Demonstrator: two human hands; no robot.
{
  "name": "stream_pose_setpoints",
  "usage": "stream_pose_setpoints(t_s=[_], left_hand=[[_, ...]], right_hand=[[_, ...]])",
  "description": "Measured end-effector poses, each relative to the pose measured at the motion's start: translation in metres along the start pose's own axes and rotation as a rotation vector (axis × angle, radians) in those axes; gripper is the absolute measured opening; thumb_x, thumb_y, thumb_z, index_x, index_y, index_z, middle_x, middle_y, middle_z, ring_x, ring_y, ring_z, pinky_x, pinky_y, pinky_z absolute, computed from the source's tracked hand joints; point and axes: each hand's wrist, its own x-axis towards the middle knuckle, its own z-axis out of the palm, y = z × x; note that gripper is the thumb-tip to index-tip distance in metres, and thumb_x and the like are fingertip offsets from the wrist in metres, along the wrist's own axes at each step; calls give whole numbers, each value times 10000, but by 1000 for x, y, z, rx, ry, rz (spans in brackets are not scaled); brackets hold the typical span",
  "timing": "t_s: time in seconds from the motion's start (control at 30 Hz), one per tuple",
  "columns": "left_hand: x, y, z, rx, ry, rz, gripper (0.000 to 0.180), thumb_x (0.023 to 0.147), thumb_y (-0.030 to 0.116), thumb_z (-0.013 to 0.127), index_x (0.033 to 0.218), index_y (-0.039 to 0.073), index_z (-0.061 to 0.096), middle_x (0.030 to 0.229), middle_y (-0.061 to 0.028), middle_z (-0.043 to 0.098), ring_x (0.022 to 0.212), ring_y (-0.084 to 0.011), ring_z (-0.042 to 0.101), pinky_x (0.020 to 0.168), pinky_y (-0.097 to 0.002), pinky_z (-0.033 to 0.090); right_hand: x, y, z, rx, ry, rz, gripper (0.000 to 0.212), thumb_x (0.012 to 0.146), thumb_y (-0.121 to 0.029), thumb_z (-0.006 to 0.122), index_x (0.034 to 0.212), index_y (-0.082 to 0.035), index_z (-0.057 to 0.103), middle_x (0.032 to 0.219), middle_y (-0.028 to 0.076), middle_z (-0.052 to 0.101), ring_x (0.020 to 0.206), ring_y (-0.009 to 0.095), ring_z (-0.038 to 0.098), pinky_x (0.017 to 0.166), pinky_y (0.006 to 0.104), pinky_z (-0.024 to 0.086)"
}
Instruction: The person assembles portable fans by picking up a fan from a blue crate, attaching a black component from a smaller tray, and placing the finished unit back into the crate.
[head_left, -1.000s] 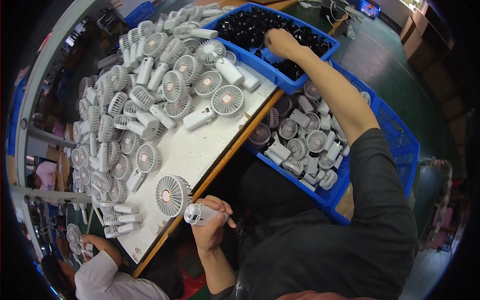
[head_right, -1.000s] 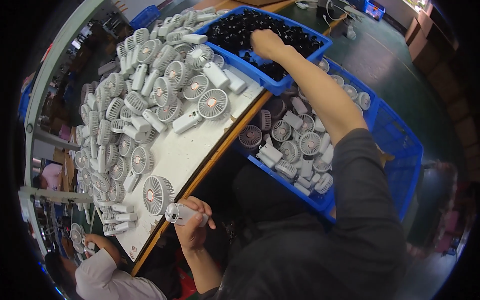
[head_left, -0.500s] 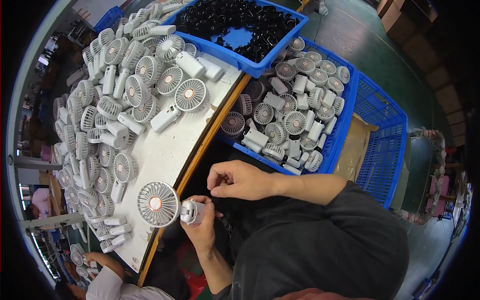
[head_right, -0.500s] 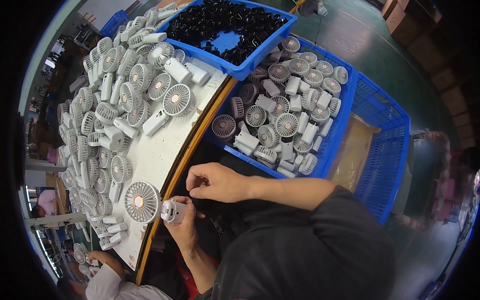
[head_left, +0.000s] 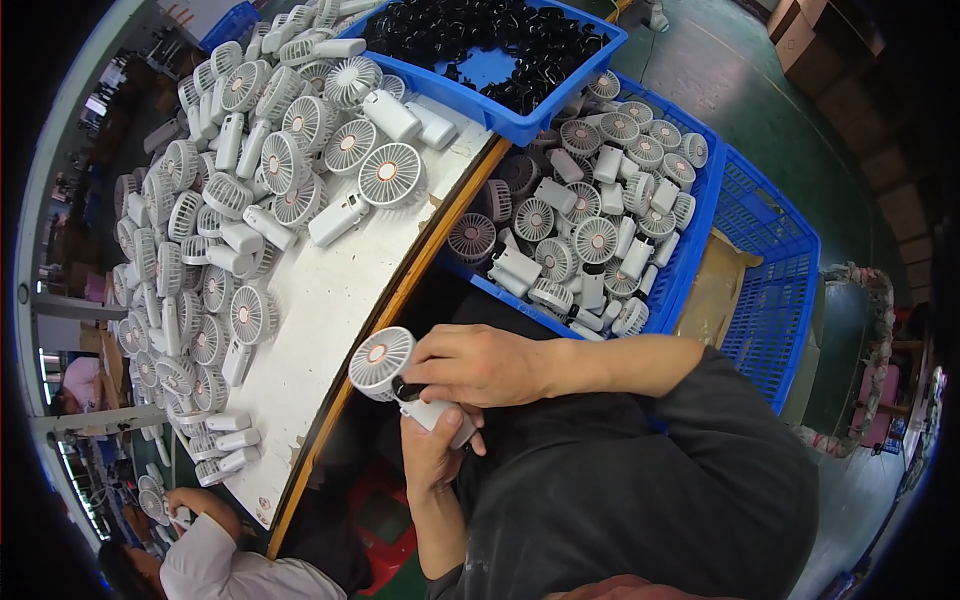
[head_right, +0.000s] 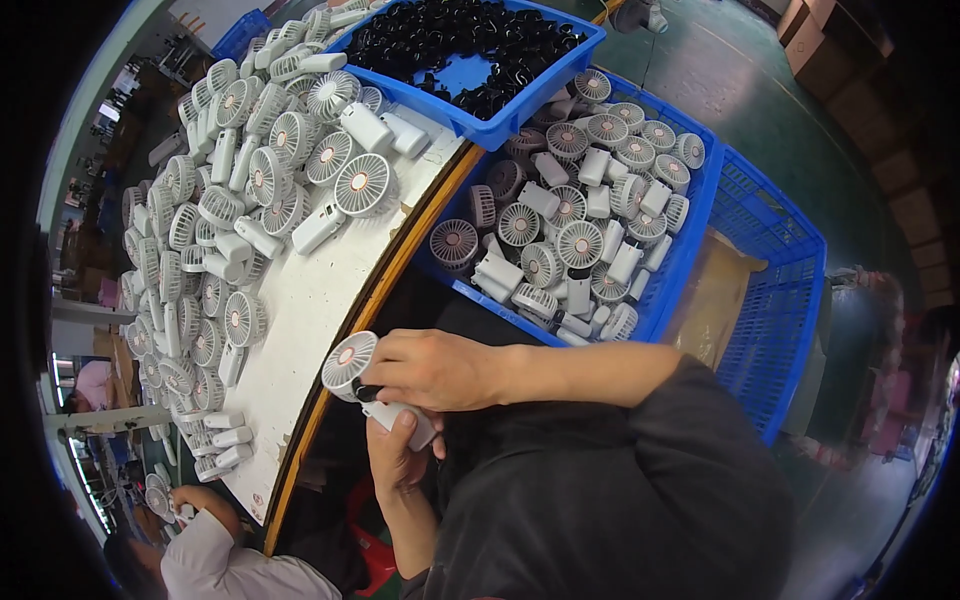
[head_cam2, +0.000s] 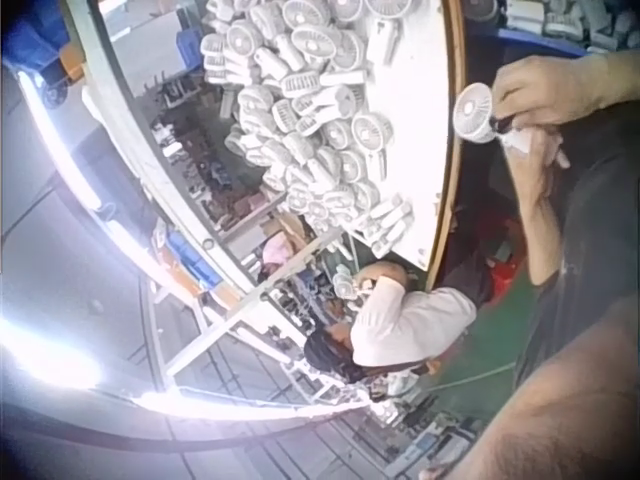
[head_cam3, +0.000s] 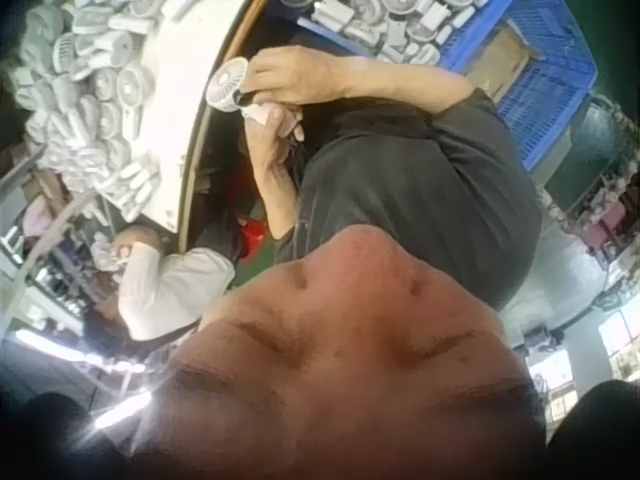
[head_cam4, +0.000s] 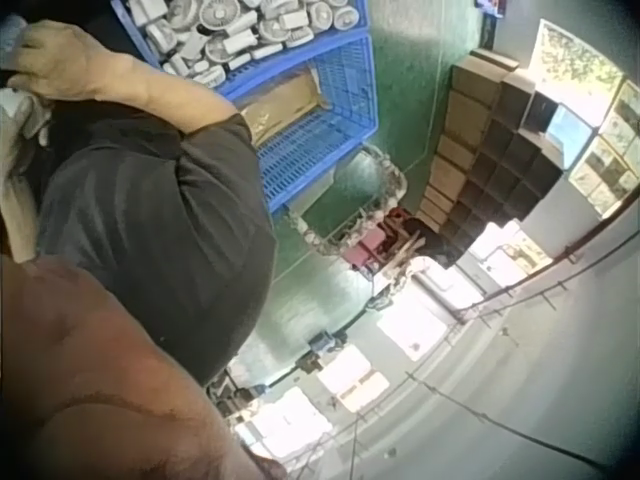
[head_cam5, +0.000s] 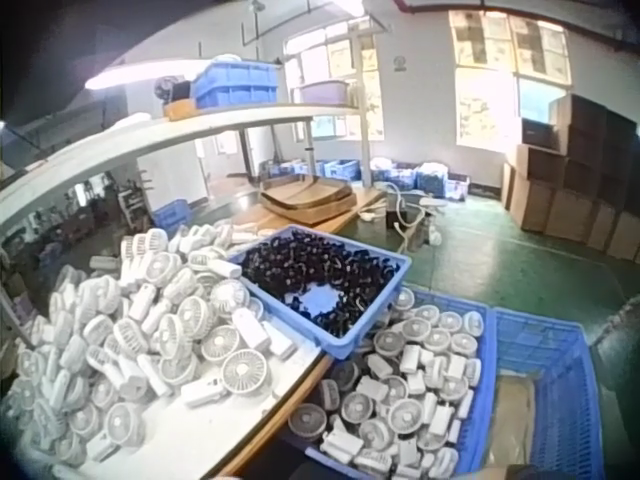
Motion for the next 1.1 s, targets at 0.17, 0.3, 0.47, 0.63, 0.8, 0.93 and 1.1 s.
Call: stream_pose_setpoints(t_s=[0.17,0.3,0.47,0.63,0.8,0.93,1.1], left_hand=[[-4,-13,-10,-92,-114,76,617,931,521,615,1225,-11,509,921,-168,644,735,-252,664,452,-315,559],[-3,-10,-7,-245,-74,28,766,961,705,352,1401,82,415,1247,-165,598,1012,-288,668,696,-428,613],[5,-22,5,-268,191,128,596,1027,546,350,1437,117,406,1422,-85,485,1327,-246,471,1112,-404,391],[8,-34,18,-265,190,67,547,1027,377,363,1456,39,389,1451,-132,465,1340,-251,461,1134,-395,352],[11,-34,14,1056,-15,319,902,956,448,563,1536,-78,116,1590,-299,154,1480,-421,193,1202,-454,172],[21,-12,19,1129,-112,365,992,946,519,569,1545,-71,42,1612,-301,61,1496,-427,147,1209,-454,158],[16,-5,-2,1028,53,306,751,988,324,556,1527,-69,211,1592,-256,239,1475,-381,260,1191,-428,230]], right_hand=[[13,-7,1,-213,-185,-128,310,856,-182,693,1120,-33,631,1031,124,587,924,292,590,794,387,512],[5,-8,5,-273,-237,-9,351,849,-212,689,1156,-55,623,1111,133,559,1046,308,552,866,401,494],[-8,-26,11,-351,-241,103,484,795,-257,733,1225,-80,599,1200,127,523,1173,322,491,971,445,445],[-35,-32,18,-403,-116,210,625,743,-203,750,1290,-4,523,1156,158,538,1120,353,519,954,464,443],[-71,-14,6,129,-116,702,553,770,-146,705,1254,22,496,1117,263,622,1068,401,614,916,436,494],[-117,29,-36,-149,42,863,574,793,-248,700,1254,35,507,1024,285,664,971,440,656,847,454,523],[-133,102,-80,-535,163,987,521,833,-241,688,1203,74,501,1011,293,637,976,439,631,884,461,486]])
